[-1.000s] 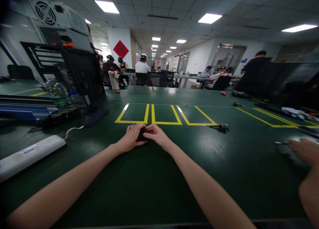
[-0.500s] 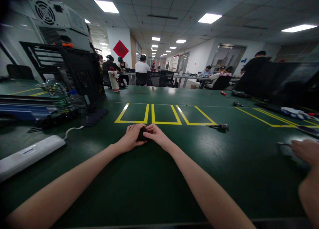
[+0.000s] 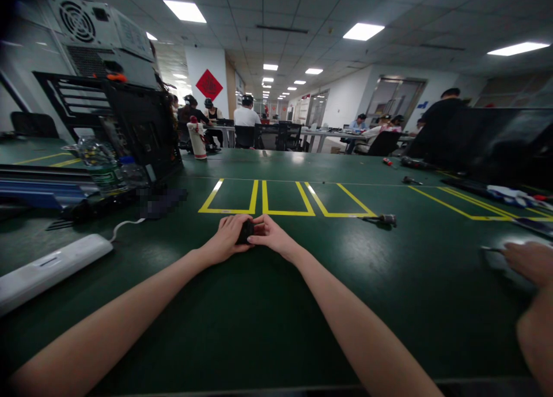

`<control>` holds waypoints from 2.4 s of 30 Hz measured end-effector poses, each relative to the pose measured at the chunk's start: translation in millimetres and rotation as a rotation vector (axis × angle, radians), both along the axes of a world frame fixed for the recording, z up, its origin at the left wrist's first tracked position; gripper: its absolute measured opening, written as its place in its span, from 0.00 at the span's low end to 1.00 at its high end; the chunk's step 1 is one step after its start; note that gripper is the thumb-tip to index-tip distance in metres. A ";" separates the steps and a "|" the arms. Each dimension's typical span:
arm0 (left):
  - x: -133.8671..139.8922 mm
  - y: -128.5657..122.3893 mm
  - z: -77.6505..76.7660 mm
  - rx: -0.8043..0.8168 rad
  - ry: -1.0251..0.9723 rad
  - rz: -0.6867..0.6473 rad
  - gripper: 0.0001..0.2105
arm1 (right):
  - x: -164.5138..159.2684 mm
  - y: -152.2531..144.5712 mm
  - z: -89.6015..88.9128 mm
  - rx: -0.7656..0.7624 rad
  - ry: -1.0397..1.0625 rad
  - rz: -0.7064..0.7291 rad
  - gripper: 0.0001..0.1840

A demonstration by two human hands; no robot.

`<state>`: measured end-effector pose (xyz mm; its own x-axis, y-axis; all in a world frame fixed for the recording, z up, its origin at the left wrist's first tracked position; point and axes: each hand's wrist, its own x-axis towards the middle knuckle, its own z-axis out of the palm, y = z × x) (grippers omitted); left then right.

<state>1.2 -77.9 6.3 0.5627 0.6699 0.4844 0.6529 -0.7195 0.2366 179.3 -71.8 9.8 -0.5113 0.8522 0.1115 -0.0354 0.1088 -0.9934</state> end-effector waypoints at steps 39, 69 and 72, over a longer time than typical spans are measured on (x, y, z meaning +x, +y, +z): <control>0.4 4.7 -4.6 0.041 0.007 -0.006 0.26 | 2.0 -1.2 3.7 0.031 -0.025 -0.038 0.19; 0.3 0.2 0.4 0.018 0.008 -0.009 0.25 | -4.2 3.6 -7.1 0.062 0.005 -0.154 0.16; 0.8 1.6 -1.0 0.024 0.008 -0.001 0.26 | -2.5 4.4 -5.6 0.049 -0.023 -0.132 0.17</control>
<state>2.0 -76.3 5.3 0.5677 0.6572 0.4959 0.6539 -0.7259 0.2134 176.8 -67.5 4.2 -0.3978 0.9060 0.1444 0.0055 0.1597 -0.9871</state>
